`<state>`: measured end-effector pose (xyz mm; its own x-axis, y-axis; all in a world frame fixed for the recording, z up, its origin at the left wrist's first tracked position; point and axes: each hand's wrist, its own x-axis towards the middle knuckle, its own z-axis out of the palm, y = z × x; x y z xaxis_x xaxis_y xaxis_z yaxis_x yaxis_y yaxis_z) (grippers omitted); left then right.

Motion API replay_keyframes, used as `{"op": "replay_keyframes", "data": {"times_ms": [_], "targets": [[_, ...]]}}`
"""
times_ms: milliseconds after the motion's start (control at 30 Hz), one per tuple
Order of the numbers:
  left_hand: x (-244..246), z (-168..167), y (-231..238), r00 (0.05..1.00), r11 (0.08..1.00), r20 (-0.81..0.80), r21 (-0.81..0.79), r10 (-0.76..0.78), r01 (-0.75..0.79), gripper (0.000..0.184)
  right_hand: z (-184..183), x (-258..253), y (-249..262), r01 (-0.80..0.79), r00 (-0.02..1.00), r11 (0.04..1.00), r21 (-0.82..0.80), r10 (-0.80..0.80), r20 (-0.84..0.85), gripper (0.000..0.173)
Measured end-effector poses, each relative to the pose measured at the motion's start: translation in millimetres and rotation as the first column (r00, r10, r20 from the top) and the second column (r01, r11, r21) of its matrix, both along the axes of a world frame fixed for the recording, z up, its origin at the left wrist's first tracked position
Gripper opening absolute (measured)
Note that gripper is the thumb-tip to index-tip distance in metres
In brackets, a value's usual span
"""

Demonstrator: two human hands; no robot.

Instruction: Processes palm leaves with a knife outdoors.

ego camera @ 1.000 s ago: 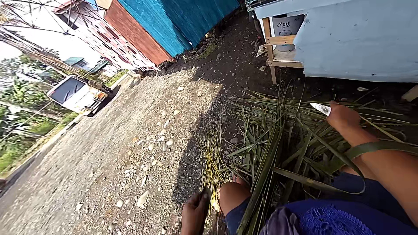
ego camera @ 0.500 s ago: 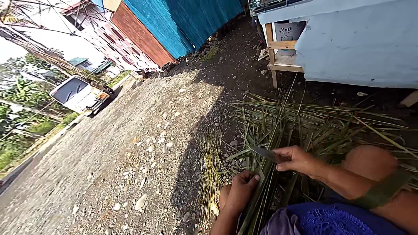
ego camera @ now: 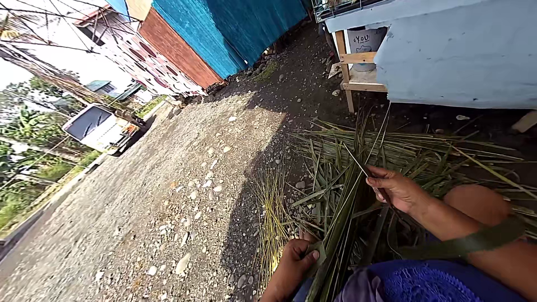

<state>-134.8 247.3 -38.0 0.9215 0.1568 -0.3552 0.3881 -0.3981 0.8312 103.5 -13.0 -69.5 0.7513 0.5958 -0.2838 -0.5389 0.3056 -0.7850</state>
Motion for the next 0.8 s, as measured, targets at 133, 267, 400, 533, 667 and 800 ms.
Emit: {"op": "replay_keyframes", "data": {"times_ms": [133, 267, 400, 533, 667, 800], "targets": [[-18.8, 0.2, 8.8, 0.993, 0.992, -0.036, -0.055, 0.109, -0.111, 0.008, 1.2, 22.3, -8.8, 0.174, 0.985, 0.985, 0.014, -0.174, 0.002, 0.044], [-12.3, -1.2, 0.0, 0.98, 0.98, 0.03, -0.016, 0.199, -0.199, 0.007, 3.4, 11.2, -6.4, 0.075, 0.996, 0.996, -0.056, -0.072, 0.048, 0.046], [15.4, -5.4, -22.9, 0.995, 0.877, 0.074, 0.47, 0.072, -0.099, 0.018, -1.8, -37.8, 9.0, -0.278, 0.952, 0.953, -0.122, 0.29, 0.098, 0.056], [25.8, -8.2, -51.5, 0.969, 0.611, 0.229, 0.782, -0.093, -0.126, 0.018, -8.7, -60.9, 18.0, -0.412, 0.904, 0.901, -0.133, 0.423, 0.062, 0.059], [21.9, -12.6, -57.0, 0.942, 0.493, 0.306, 0.846, -0.14, -0.202, 0.016, -10.9, -57.0, 15.4, -0.368, 0.929, 0.922, -0.124, 0.369, -0.016, 0.051], [15.4, -15.9, -56.8, 0.911, 0.539, 0.337, 0.826, -0.238, -0.165, 0.016, -5.9, -49.5, 13.4, -0.307, 0.945, 0.952, -0.014, 0.303, -0.126, 0.047]]}}
